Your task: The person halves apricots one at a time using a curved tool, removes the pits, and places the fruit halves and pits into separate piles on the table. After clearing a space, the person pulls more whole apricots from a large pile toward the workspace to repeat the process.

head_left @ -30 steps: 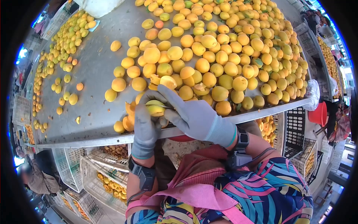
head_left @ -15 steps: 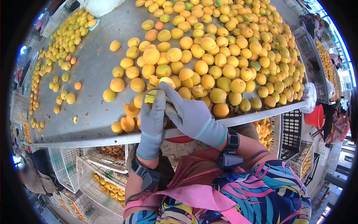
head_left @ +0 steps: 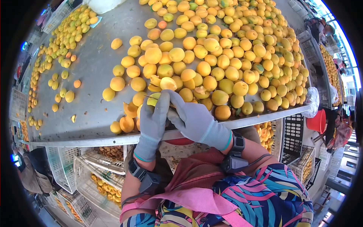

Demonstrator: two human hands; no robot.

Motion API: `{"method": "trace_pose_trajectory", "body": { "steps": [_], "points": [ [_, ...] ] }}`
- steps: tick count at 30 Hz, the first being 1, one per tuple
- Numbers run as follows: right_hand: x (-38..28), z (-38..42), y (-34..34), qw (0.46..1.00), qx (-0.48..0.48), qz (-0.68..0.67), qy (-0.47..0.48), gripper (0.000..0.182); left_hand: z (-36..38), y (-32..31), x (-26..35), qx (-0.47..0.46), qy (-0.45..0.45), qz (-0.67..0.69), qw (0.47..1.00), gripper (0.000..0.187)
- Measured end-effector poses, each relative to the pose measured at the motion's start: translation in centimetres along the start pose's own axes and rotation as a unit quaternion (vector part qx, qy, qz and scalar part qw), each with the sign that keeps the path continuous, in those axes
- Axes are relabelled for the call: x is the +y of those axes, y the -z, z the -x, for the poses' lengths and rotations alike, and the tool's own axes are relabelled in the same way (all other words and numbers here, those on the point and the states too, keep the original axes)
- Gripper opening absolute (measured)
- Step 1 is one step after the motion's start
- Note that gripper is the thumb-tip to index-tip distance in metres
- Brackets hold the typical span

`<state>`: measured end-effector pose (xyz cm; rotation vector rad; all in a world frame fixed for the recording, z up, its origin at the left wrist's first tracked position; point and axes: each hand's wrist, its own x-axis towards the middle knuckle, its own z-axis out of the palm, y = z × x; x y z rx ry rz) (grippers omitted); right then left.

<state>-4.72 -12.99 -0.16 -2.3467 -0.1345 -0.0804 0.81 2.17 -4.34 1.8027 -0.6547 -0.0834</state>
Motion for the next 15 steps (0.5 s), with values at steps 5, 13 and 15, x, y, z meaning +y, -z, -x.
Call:
{"method": "trace_pose_trajectory", "body": {
  "steps": [5,13,15],
  "points": [
    [-0.1,-0.4,1.1,0.999,-0.037,-0.025,-0.014,0.056,-0.7,-0.8,1.5,0.058,0.08,0.077,0.992,0.036],
    [0.4,-0.6,1.6,0.994,-0.072,-0.083,-0.026,0.054,0.1,-0.1,-0.1,0.019,-0.059,-0.085,0.994,0.03],
    [1.0,-0.8,1.1,0.992,-0.045,-0.119,0.01,0.053,0.2,0.3,-0.5,0.013,-0.204,-0.292,0.934,0.029]
  ]
}}
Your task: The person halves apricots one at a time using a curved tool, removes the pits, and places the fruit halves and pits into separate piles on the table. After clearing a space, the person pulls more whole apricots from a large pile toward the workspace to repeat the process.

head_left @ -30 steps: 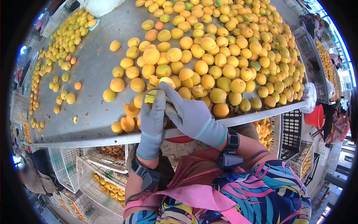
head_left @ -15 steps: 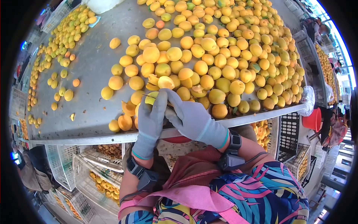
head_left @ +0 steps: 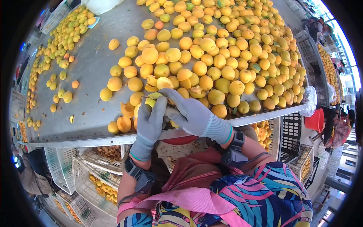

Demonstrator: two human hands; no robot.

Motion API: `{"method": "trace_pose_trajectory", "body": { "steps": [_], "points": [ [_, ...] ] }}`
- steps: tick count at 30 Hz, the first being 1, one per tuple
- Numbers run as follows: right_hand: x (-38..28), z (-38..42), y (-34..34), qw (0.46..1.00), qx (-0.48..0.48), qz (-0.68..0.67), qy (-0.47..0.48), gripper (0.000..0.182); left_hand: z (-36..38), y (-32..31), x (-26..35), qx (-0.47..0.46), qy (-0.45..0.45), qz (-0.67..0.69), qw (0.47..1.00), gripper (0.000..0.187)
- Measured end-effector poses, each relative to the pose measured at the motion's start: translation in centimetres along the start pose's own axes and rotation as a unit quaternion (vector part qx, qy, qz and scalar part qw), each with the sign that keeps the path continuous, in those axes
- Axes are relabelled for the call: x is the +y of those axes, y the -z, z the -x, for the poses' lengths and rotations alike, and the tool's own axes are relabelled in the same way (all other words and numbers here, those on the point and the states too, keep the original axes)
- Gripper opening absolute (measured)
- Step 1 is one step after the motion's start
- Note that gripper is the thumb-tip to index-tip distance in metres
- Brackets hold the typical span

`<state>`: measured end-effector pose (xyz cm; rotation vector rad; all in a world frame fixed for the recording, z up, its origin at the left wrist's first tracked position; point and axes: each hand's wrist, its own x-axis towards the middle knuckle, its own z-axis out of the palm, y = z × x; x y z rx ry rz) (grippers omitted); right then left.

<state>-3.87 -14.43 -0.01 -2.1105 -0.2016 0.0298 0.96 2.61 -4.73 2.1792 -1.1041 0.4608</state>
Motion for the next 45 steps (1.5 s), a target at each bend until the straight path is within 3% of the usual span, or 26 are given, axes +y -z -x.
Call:
{"method": "trace_pose_trajectory", "body": {
  "steps": [7,9,15,18,22,25,27,28,30,31,33,34,36,40,42,43,45],
  "points": [
    [0.4,-0.3,-0.1,0.999,0.033,-0.021,-0.001,0.05,-0.3,-0.1,0.2,0.026,-0.007,0.069,0.997,0.029],
    [0.2,-0.4,-0.1,0.999,0.044,-0.018,0.018,0.049,-0.5,-0.1,0.4,0.003,0.07,0.128,0.989,0.033],
    [-0.1,-0.4,-0.3,0.999,0.021,0.012,-0.031,0.047,-0.2,-1.0,-0.2,0.06,0.02,-0.027,0.998,0.056],
    [0.1,-0.3,-0.6,0.998,0.05,-0.026,-0.037,0.046,0.1,-1.2,-0.5,0.018,0.056,0.019,0.998,0.061],
    [0.4,-0.4,-1.2,0.996,0.053,-0.038,-0.054,0.046,0.0,-1.8,0.0,0.045,0.065,-0.003,0.997,0.06],
    [0.6,-0.4,-1.6,0.996,0.06,-0.034,-0.062,0.046,-0.3,-1.9,0.1,0.063,0.061,0.046,0.995,0.048],
    [0.6,-0.5,-1.8,0.995,0.083,-0.024,-0.048,0.046,0.1,-2.3,-0.2,-0.029,0.201,-0.02,0.979,0.06],
    [0.3,-0.4,-1.7,0.995,0.082,-0.024,-0.047,0.046,0.2,-2.5,-0.2,-0.028,0.201,-0.02,0.979,0.06],
    [-0.3,-0.2,-1.2,0.992,0.064,-0.056,-0.091,0.042,0.3,-3.0,-0.1,0.002,0.283,0.18,0.942,0.057],
    [-0.3,-0.2,-1.2,0.992,0.064,-0.057,-0.091,0.042,0.5,-3.0,-0.2,0.001,0.282,0.18,0.942,0.057],
    [0.0,-0.2,-1.4,0.992,0.08,-0.061,-0.082,0.041,0.5,-2.9,-0.3,0.009,0.124,-0.024,0.992,0.056],
    [0.1,-0.3,-1.5,0.991,0.081,-0.061,-0.083,0.041,0.3,-3.0,-0.1,0.008,0.123,-0.023,0.992,0.056],
    [0.4,-0.5,-1.6,0.989,0.12,-0.079,-0.037,0.039,-0.3,-3.1,0.6,0.067,0.153,0.104,0.98,0.032],
    [0.8,-0.6,-1.5,0.987,0.12,-0.109,-0.01,0.034,0.0,-2.8,0.6,0.013,0.157,0.076,0.985,0.044],
    [0.7,-0.7,-1.4,0.982,0.125,-0.125,-0.07,0.03,-0.3,-3.3,1.5,0.076,0.275,0.326,0.901,0.033],
    [0.2,-0.9,-0.8,0.982,0.126,-0.125,-0.071,0.03,-1.1,-2.7,2.3,0.075,0.275,0.327,0.901,0.033],
    [-0.9,-1.4,0.7,0.932,0.066,-0.31,-0.177,0.029,-2.3,-1.1,3.7,-0.004,0.419,0.388,0.821,0.037]
  ]
}}
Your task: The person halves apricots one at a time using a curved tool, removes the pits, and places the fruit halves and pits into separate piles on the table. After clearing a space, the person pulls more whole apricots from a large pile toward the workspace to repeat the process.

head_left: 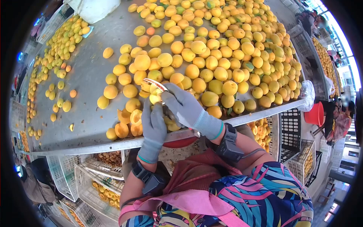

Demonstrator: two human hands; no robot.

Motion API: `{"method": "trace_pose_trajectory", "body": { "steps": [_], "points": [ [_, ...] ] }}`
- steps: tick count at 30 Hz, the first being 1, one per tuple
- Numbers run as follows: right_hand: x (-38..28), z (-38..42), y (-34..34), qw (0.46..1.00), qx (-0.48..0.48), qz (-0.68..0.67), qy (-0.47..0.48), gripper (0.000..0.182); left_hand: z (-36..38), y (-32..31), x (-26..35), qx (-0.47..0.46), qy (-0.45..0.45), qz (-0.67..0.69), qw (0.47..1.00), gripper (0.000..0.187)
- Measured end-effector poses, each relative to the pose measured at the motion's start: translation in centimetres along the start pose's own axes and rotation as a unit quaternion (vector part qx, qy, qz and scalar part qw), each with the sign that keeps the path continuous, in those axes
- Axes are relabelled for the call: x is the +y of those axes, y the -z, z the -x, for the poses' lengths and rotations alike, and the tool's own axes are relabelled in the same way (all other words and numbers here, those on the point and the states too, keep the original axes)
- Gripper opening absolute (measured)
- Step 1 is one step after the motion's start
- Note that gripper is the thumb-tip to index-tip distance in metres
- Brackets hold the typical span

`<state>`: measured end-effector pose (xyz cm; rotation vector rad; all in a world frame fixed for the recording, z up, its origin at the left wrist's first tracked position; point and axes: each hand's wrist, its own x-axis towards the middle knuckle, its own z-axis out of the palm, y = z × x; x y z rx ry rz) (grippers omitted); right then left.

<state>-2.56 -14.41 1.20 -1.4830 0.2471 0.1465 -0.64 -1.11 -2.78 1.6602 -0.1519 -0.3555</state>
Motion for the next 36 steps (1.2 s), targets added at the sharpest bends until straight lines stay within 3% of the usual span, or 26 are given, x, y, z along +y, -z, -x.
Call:
{"method": "trace_pose_trajectory", "body": {
  "steps": [1,2,4,5,6,7,10,14,16,18,20,22,24,28,32,36],
  "points": [
    [0.1,0.0,0.1,1.0,0.001,0.002,0.027,0.029,0.0,0.1,-1.2,0.039,-0.082,-0.037,0.995,0.035],
    [-0.2,0.0,0.2,1.0,0.002,0.001,0.028,0.029,-0.4,0.5,-2.2,0.038,-0.083,-0.038,0.995,0.035],
    [-1.2,0.2,0.5,0.992,-0.034,-0.111,-0.046,0.031,-1.3,1.1,-2.3,0.041,-0.324,-0.291,0.899,0.037],
    [-1.2,0.1,0.6,0.992,-0.032,-0.112,-0.045,0.031,-1.2,0.9,-2.3,0.039,-0.325,-0.291,0.899,0.037],
    [-1.1,0.0,0.7,0.992,-0.022,-0.116,-0.035,0.033,-0.9,0.2,0.0,0.017,-0.246,-0.135,0.96,0.038],
    [-1.0,-0.1,0.7,0.992,-0.012,-0.12,-0.024,0.034,-0.8,-0.2,1.3,-0.006,-0.157,0.026,0.987,0.039],
    [-0.8,-0.1,0.7,0.998,-0.005,-0.058,-0.021,0.034,-1.1,-0.2,1.6,-0.034,-0.107,0.085,0.99,0.043],
    [-2.3,0.5,1.0,0.994,-0.007,-0.093,-0.057,0.035,-2.0,0.4,0.2,-0.039,-0.107,0.087,0.99,0.046],
    [-2.5,-0.1,1.6,0.995,0.057,-0.078,-0.026,0.032,-1.6,0.2,1.9,-0.049,-0.01,0.198,0.979,0.046],
    [-3.1,-0.7,2.3,0.988,0.065,-0.139,-0.018,0.029,-1.3,0.2,2.2,-0.055,0.009,0.216,0.975,0.046],
    [-3.3,-1.0,2.2,0.948,0.151,-0.239,0.147,0.025,-0.9,0.1,2.1,-0.065,0.031,0.231,0.97,0.045],
    [-4.3,-0.7,1.7,0.931,0.196,-0.246,0.186,0.023,-0.7,0.1,1.9,-0.096,0.051,0.207,0.972,0.046],
    [-4.8,-0.6,1.3,0.882,0.226,-0.29,0.293,0.021,-0.6,0.2,1.4,-0.106,0.044,0.195,0.974,0.045],
    [-5.6,-0.4,0.2,0.858,0.277,-0.269,0.34,0.019,-0.5,-0.1,1.5,-0.111,0.019,0.148,0.983,0.042],
    [-5.3,-0.4,-1.0,0.858,0.265,-0.276,0.342,0.017,-0.1,-0.5,2.0,-0.104,0.037,0.145,0.983,0.038],
    [-4.6,-0.2,-1.8,0.87,0.262,-0.21,0.362,0.015,0.0,-0.6,1.0,-0.098,-0.005,0.182,0.978,0.036]
  ]
}}
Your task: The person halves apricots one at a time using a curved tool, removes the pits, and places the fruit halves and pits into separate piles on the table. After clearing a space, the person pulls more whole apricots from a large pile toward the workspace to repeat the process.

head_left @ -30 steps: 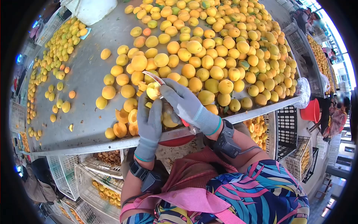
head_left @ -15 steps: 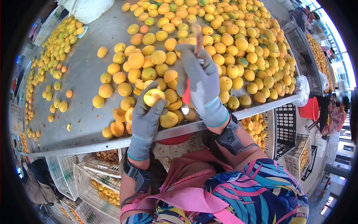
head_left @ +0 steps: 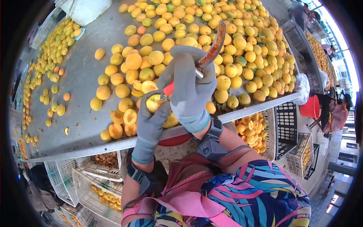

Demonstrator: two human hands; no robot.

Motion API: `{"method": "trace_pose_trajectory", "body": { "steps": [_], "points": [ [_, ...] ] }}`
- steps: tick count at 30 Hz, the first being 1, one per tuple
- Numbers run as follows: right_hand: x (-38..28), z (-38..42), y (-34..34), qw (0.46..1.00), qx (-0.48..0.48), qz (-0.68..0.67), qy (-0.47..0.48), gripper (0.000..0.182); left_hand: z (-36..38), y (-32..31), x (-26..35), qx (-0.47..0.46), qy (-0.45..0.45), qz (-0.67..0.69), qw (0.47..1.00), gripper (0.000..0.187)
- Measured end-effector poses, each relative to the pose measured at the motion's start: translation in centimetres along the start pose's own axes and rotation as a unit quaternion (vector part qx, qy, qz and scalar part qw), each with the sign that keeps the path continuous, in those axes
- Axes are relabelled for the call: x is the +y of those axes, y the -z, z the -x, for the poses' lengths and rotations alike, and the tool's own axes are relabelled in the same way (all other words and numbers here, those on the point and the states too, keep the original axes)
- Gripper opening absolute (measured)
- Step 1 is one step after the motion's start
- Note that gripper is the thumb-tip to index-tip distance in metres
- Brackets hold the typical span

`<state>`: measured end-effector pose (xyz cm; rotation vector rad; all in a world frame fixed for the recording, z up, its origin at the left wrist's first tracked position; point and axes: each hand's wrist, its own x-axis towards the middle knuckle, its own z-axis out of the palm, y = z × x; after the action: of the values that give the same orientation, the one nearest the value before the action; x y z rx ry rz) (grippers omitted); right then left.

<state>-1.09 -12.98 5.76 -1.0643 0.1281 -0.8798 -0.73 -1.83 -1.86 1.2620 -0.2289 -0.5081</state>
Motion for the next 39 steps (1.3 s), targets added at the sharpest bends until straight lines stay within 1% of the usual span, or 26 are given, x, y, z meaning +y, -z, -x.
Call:
{"method": "trace_pose_trajectory", "body": {
  "steps": [2,3,4,5,6,8,9,11,13,14,16,17,18,19,20,21,22,23,25,27,29,33,35,36,38,39],
  "points": [
    [0.0,0.3,0.0,0.999,-0.023,-0.013,-0.024,0.016,-0.1,-0.2,-0.2,0.007,-0.005,-0.013,1.0,0.036],
    [0.2,0.4,0.2,0.999,-0.026,-0.013,-0.024,0.016,-0.1,-0.6,-0.5,0.019,-0.033,-0.012,0.999,0.037],
    [0.5,0.6,0.5,0.998,-0.031,0.051,-0.009,0.016,-0.1,-0.8,-0.7,0.03,-0.061,-0.011,0.998,0.037],
    [0.7,0.8,0.8,0.993,-0.036,0.115,0.006,0.016,-0.1,-0.8,-0.7,0.033,-0.061,-0.009,0.998,0.037],
    [0.8,0.9,0.8,0.993,-0.039,0.115,0.005,0.016,0.0,-0.7,-0.6,0.028,-0.046,0.003,0.999,0.037],
    [1.0,0.9,0.8,0.999,-0.018,0.025,0.008,0.015,0.0,-0.8,-0.5,0.026,-0.032,0.017,0.999,0.037],
    [1.0,0.9,0.8,0.999,-0.02,0.026,0.007,0.015,0.0,-1.1,-0.6,0.033,-0.035,0.015,0.999,0.037],
    [0.8,0.7,0.9,0.997,-0.013,0.079,0.021,0.016,0.0,-1.6,-0.6,0.042,-0.038,0.016,0.998,0.036],
    [1.3,0.9,1.2,0.998,-0.021,0.062,0.024,0.016,-0.1,-1.9,-0.6,0.077,-0.039,0.015,0.996,0.034],
    [1.4,1.1,1.3,0.998,-0.027,0.044,0.027,0.017,-0.2,-1.9,-0.8,0.08,-0.041,0.016,0.996,0.034],
    [0.4,1.3,0.8,0.997,-0.04,0.062,0.031,0.017,-0.5,-1.9,-1.3,0.112,-0.132,-0.068,0.982,0.033],
    [0.0,1.4,0.7,0.995,-0.05,0.08,0.035,0.017,-0.4,-1.8,-1.2,0.116,-0.132,-0.067,0.982,0.033],
    [0.2,1.3,1.0,0.995,-0.053,0.08,0.033,0.017,-0.2,-1.9,-0.8,0.118,-0.094,-0.04,0.988,0.032],
    [0.7,1.2,1.4,0.971,-0.07,0.199,0.116,0.018,-0.1,-1.9,-0.6,0.12,-0.056,-0.012,0.991,0.032],
    [1.1,1.2,1.7,0.925,-0.086,0.313,0.198,0.018,-0.1,-2.0,-0.6,0.123,-0.057,-0.011,0.991,0.032],
    [1.4,1.2,1.7,0.925,-0.089,0.312,0.198,0.018,0.0,-2.0,-0.6,0.128,-0.071,-0.039,0.988,0.032],
    [1.8,1.3,1.6,0.975,-0.072,0.195,0.077,0.018,0.0,-2.1,-0.6,0.133,-0.086,-0.066,0.985,0.031],
    [1.9,1.3,1.6,0.995,-0.052,0.074,-0.046,0.019,-0.1,-2.1,-0.6,0.135,-0.087,-0.065,0.985,0.031],
    [1.9,1.1,1.6,0.995,-0.061,0.046,-0.065,0.018,-0.1,-2.0,-0.7,0.141,-0.1,-0.114,0.978,0.032],
    [1.8,0.9,1.4,0.994,-0.068,0.018,-0.084,0.018,-0.1,-1.7,-1.2,0.142,-0.117,-0.131,0.974,0.033],
    [1.8,0.7,0.9,0.988,-0.082,-0.022,-0.127,0.019,-0.2,-1.6,-1.4,0.141,-0.134,-0.148,0.97,0.034],
    [1.3,0.3,-0.1,0.986,-0.081,-0.043,-0.14,0.02,-0.1,-1.4,-1.1,0.141,-0.138,-0.182,0.963,0.037],
    [1.2,-0.2,-0.1,0.965,-0.163,-0.042,-0.2,0.019,0.0,-1.2,-1.1,0.14,-0.131,-0.199,0.961,0.038],
    [1.2,-0.4,-0.1,0.965,-0.163,-0.042,-0.201,0.019,0.0,-1.0,-1.2,0.133,-0.133,-0.222,0.957,0.038],
    [1.2,-0.8,-0.1,0.946,-0.237,0.023,-0.221,0.017,0.0,-0.7,-1.4,0.126,-0.134,-0.245,0.952,0.039],
    [1.2,-0.9,-0.1,0.946,-0.237,0.022,-0.221,0.017,-0.1,-0.4,-1.6,0.104,-0.132,-0.252,0.953,0.04]
  ]
}}
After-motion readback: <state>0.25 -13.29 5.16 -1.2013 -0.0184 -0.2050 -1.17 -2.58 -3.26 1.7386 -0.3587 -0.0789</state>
